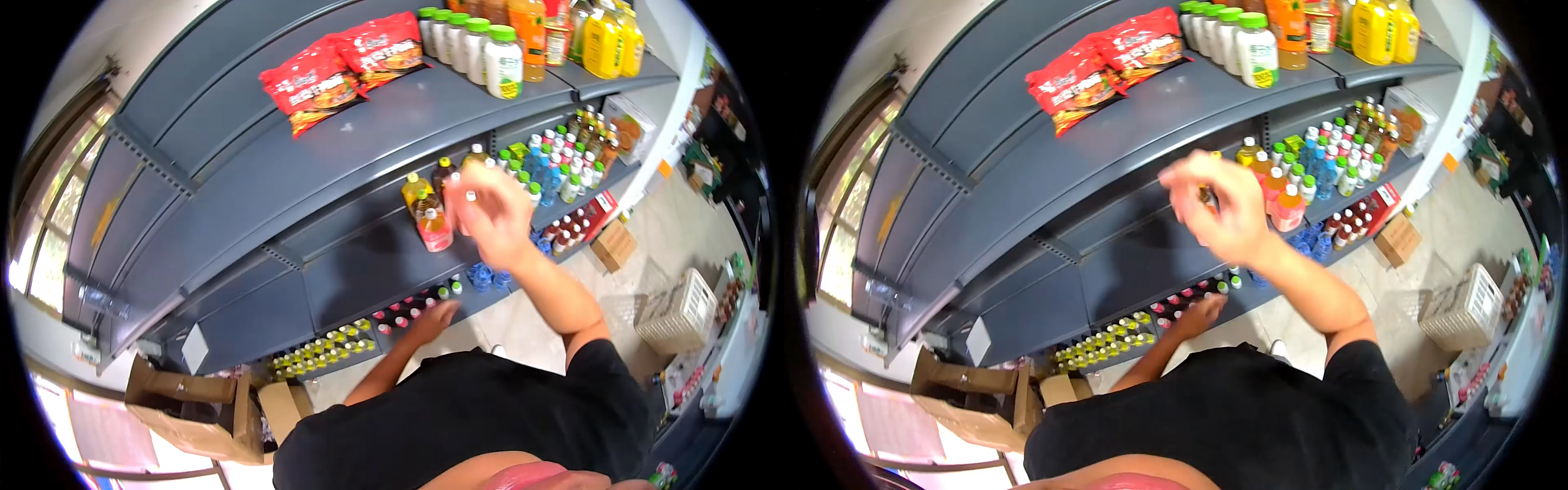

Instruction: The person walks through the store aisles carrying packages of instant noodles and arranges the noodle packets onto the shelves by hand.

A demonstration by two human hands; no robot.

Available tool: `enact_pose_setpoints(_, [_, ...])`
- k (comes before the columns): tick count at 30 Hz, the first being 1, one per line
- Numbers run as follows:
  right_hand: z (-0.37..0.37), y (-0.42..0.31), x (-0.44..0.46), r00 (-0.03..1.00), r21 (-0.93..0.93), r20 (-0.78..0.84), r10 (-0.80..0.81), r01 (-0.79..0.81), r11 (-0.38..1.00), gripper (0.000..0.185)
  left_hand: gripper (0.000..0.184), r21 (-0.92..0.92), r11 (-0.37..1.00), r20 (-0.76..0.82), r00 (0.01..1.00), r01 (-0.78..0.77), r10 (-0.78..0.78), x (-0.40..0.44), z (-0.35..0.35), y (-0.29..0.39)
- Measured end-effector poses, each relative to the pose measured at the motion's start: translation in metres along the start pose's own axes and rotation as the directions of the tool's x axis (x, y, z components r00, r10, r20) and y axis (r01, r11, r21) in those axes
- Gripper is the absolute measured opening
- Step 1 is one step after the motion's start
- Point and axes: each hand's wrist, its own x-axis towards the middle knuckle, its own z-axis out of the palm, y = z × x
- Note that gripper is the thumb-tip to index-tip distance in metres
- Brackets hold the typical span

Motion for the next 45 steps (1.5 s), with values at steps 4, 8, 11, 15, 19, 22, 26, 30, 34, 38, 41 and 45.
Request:
enact_pose_setpoints(4, [-0.038,-0.072,-0.041,0.943,-0.203,0.103,-0.317,0.332,0.921,0.028,0.028,-0.581,0.755,0.302,0.942,0.303,-0.146,-0.134,0.153,-0.151])
enact_pose_setpoints(8, [-0.027,-0.120,-0.043,0.556,-0.323,-0.149,-0.818,0.754,0.572,0.023,0.020,-0.552,0.513,0.423,0.751,0.657,-0.507,-0.178,0.144,-0.181])
enact_pose_setpoints(11, [-0.029,-0.151,-0.024,0.479,-0.242,-0.073,-0.875,0.842,0.482,0.018,0.026,-0.299,-0.068,0.950,0.291,0.952,-0.109,-0.169,0.110,-0.192])
enact_pose_setpoints(15, [-0.066,-0.196,-0.066,0.646,-0.427,0.046,-0.762,0.702,0.570,0.018,0.029,0.052,0.664,0.705,0.444,0.746,-0.554,-0.125,0.129,-0.181])
enact_pose_setpoints(19, [-0.108,-0.245,-0.089,0.628,-0.504,0.019,-0.778,0.678,0.535,0.020,0.038,0.202,0.767,0.580,0.556,0.609,-0.595,-0.034,0.203,-0.151])
enact_pose_setpoints(22, [-0.137,-0.277,-0.108,0.490,-0.553,-0.003,-0.872,0.726,0.409,0.021,0.029,-0.285,0.562,0.653,0.586,0.777,-0.480,0.040,0.269,-0.102])
enact_pose_setpoints(26, [-0.171,-0.322,-0.132,0.510,-0.554,0.156,-0.846,0.754,0.352,0.017,0.034,-0.138,0.935,0.725,0.677,0.327,-0.129,0.124,0.326,-0.040])
enact_pose_setpoints(30, [-0.188,-0.354,-0.170,0.581,-0.724,0.116,-0.805,0.605,0.332,0.015,0.038,-0.001,0.923,0.791,0.565,0.384,-0.234,0.170,0.358,0.006])
enact_pose_setpoints(34, [-0.209,-0.380,-0.202,0.560,-0.855,0.124,-0.819,0.480,0.199,0.019,0.035,-0.006,0.949,0.852,0.499,0.316,-0.160,0.183,0.381,-0.007])
enact_pose_setpoints(38, [-0.229,-0.415,-0.225,0.577,-0.931,0.166,-0.799,0.358,0.065,0.019,0.034,0.034,0.929,0.990,0.138,-0.369,0.018,0.202,0.399,-0.028])
enact_pose_setpoints(41, [-0.251,-0.438,-0.237,0.597,-0.955,0.215,-0.773,0.295,-0.038,0.021,0.033,0.103,0.924,0.995,0.027,-0.368,-0.100,0.224,0.421,0.002])
enact_pose_setpoints(45, [-0.287,-0.464,-0.248,0.599,-0.948,0.312,-0.738,0.243,-0.204,0.017,0.031,0.332,0.935,0.942,0.096,-0.126,-0.322,0.259,0.494,0.039])
